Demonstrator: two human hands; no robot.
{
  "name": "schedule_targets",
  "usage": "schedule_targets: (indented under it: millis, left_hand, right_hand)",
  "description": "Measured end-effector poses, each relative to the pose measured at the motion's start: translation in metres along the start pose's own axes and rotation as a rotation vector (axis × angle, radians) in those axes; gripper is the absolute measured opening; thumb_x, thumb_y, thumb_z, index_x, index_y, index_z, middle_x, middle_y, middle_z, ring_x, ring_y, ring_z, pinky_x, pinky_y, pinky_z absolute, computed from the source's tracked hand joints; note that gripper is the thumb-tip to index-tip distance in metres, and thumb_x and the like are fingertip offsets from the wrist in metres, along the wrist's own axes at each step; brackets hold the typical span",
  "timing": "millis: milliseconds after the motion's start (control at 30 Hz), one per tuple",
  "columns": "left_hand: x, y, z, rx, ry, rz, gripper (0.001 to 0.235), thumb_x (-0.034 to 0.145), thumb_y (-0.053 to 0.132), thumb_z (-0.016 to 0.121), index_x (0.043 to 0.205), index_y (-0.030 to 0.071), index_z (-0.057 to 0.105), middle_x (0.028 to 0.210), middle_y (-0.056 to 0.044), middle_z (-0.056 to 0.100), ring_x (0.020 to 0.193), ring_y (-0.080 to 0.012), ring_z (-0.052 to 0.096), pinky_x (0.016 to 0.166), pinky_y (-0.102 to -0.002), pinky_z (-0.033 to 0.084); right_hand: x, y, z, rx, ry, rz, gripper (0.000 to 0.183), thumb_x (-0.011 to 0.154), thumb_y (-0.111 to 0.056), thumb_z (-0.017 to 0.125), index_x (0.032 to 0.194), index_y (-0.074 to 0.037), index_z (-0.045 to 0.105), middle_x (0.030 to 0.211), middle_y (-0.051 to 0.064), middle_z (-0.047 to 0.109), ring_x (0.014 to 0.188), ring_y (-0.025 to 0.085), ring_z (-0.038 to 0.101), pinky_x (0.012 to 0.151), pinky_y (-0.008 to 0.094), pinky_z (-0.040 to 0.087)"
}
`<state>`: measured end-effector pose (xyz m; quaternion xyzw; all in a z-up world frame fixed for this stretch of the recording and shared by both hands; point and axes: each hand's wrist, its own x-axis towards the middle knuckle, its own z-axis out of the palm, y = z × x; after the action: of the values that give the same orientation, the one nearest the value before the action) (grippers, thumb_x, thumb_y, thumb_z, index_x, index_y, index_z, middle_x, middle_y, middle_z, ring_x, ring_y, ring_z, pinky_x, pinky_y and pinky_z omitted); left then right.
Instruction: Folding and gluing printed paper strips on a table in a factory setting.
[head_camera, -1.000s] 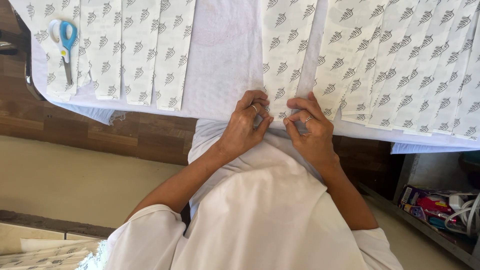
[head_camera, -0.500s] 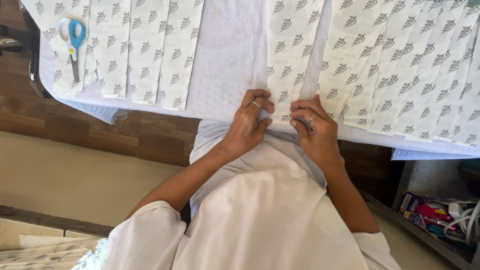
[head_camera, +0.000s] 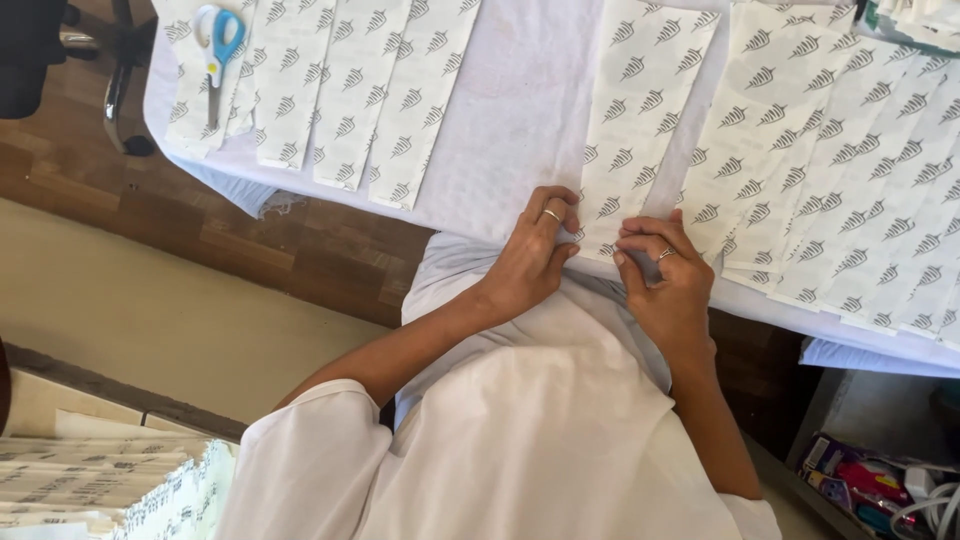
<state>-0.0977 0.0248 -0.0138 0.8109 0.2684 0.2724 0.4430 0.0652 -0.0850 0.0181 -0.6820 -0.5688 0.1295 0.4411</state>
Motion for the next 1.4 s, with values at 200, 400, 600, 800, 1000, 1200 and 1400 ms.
schedule_targets:
  millis: [200, 400, 600, 800, 1000, 1200, 1400]
  left_hand:
    - [0.002, 0.0, 0.0, 0.016, -0.014, -0.015, 0.021, 0.089, -0.01, 0.066, 0.099, 0.004, 0.054, 0.123, -0.014, 0.051, 0.119, -0.0368, 0.062, 0.096, -0.047, 0.051]
    - [0.002, 0.0, -0.016, 0.09, 0.096, 0.07, 0.024, 0.09, 0.001, 0.069, 0.105, 0.011, 0.053, 0.126, -0.01, 0.054, 0.122, -0.041, 0.061, 0.091, -0.049, 0.048]
    - [0.022, -0.016, -0.089, 0.717, 0.261, -0.102, 0.045, 0.095, 0.02, 0.079, 0.121, 0.0, 0.048, 0.145, -0.035, 0.047, 0.143, -0.0558, 0.032, 0.11, -0.069, 0.03]
    - [0.029, -0.031, -0.039, 0.759, 0.143, -0.16, 0.075, 0.088, 0.053, 0.079, 0.136, 0.004, 0.047, 0.154, -0.034, 0.037, 0.146, -0.0539, 0.031, 0.111, -0.07, 0.027]
    - [0.043, 0.023, 0.026, 0.598, 0.064, 0.008, 0.079, 0.087, 0.059, 0.072, 0.138, 0.002, 0.048, 0.148, -0.039, 0.043, 0.142, -0.0579, 0.038, 0.102, -0.067, 0.038]
    - [0.035, 0.02, 0.019, 0.068, -0.014, 0.184, 0.069, 0.089, 0.041, 0.08, 0.136, 0.004, 0.044, 0.154, -0.039, 0.034, 0.143, -0.0606, 0.036, 0.11, -0.066, 0.042]
    - [0.013, -0.008, -0.055, 0.23, -0.124, 0.303, 0.061, 0.08, 0.01, 0.089, 0.132, 0.009, 0.056, 0.145, -0.019, 0.053, 0.14, -0.0371, 0.051, 0.117, -0.052, 0.041]
  right_hand:
    - [-0.005, 0.007, 0.011, -0.059, 0.02, -0.036, 0.014, 0.094, -0.006, 0.08, 0.096, 0.001, 0.068, 0.111, 0.011, 0.068, 0.11, 0.031, 0.07, 0.128, 0.049, 0.026]
    - [-0.004, -0.005, -0.004, -0.036, 0.032, -0.052, 0.012, 0.093, 0.011, 0.072, 0.101, 0.002, 0.072, 0.113, 0.013, 0.07, 0.112, 0.032, 0.07, 0.127, 0.052, 0.027]
    - [-0.009, -0.008, 0.011, -0.135, -0.047, -0.163, 0.032, 0.104, -0.012, 0.064, 0.135, -0.01, 0.07, 0.139, 0.013, 0.066, 0.137, 0.035, 0.055, 0.124, 0.051, 0.027]
    - [-0.014, 0.003, 0.007, -0.209, -0.054, -0.124, 0.038, 0.105, -0.015, 0.061, 0.143, -0.013, 0.065, 0.144, 0.01, 0.064, 0.14, 0.032, 0.053, 0.123, 0.051, 0.028]
    - [-0.017, 0.016, -0.024, -0.209, -0.047, -0.03, 0.045, 0.102, 0.004, 0.06, 0.145, -0.007, 0.061, 0.147, 0.013, 0.061, 0.142, 0.036, 0.049, 0.125, 0.053, 0.025]
    - [-0.013, 0.005, -0.026, -0.231, 0.038, -0.064, 0.045, 0.101, 0.011, 0.059, 0.143, -0.004, 0.063, 0.149, 0.017, 0.058, 0.142, 0.036, 0.05, 0.125, 0.051, 0.027]
    - [-0.011, -0.01, 0.016, -0.084, 0.006, -0.208, 0.031, 0.099, -0.007, 0.069, 0.13, -0.005, 0.07, 0.144, 0.016, 0.061, 0.137, 0.034, 0.056, 0.124, 0.047, 0.032]
